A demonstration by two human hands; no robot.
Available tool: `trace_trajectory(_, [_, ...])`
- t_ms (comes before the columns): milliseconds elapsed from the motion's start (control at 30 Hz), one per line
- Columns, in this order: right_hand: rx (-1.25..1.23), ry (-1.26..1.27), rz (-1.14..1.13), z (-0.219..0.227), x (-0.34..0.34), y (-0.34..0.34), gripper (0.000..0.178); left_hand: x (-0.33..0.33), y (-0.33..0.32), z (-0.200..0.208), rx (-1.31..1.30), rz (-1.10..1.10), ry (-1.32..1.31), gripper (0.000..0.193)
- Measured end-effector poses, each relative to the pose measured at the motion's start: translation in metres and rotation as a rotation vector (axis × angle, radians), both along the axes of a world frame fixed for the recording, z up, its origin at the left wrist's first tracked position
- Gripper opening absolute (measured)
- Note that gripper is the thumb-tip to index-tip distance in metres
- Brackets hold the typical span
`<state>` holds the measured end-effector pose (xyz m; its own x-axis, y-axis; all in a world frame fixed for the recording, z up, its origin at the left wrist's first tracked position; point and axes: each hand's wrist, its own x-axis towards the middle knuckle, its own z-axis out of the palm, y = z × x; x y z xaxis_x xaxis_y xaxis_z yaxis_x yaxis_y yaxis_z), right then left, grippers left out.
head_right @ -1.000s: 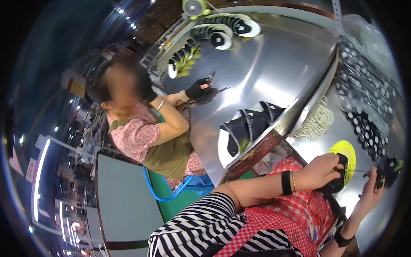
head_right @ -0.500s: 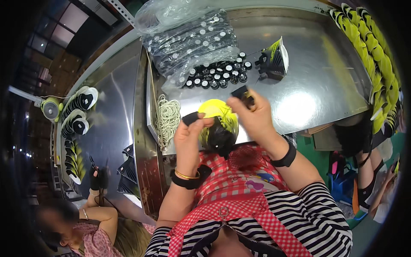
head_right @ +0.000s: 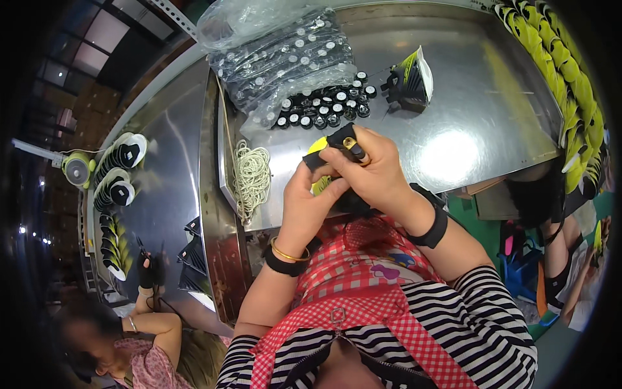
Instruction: Attaching black components to yellow shoe uppers using a small tool.
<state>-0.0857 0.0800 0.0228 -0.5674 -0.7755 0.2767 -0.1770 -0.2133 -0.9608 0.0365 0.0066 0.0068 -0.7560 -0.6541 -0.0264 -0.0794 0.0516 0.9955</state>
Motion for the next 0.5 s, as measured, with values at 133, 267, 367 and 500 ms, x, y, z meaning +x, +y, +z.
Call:
trace_trajectory(133, [0.026, -0.083, -0.005, -0.007, -0.001, 0.001, 0.012, -0.006, 0.01, -0.018, -0.215, 0.044, 0.042, 0.03])
trace_trajectory(267, [0.008, 0.058, -0.115, -0.014, -0.003, 0.008, 0.012, -0.002, 0.007, -0.015, 0.101, 0.022, 0.088, 0.017])
trace_trajectory(367, [0.042, -0.193, -0.213, -0.017, -0.008, 0.016, 0.012, 0.015, -0.001, -0.033, -0.061, 0.041, 0.006, 0.016])
trace_trajectory(500, [0.187, -0.343, -0.291, -0.043, -0.019, 0.041, 0.013, 0.032, -0.001, -0.044, 0.317, 0.212, 0.15, 0.013])
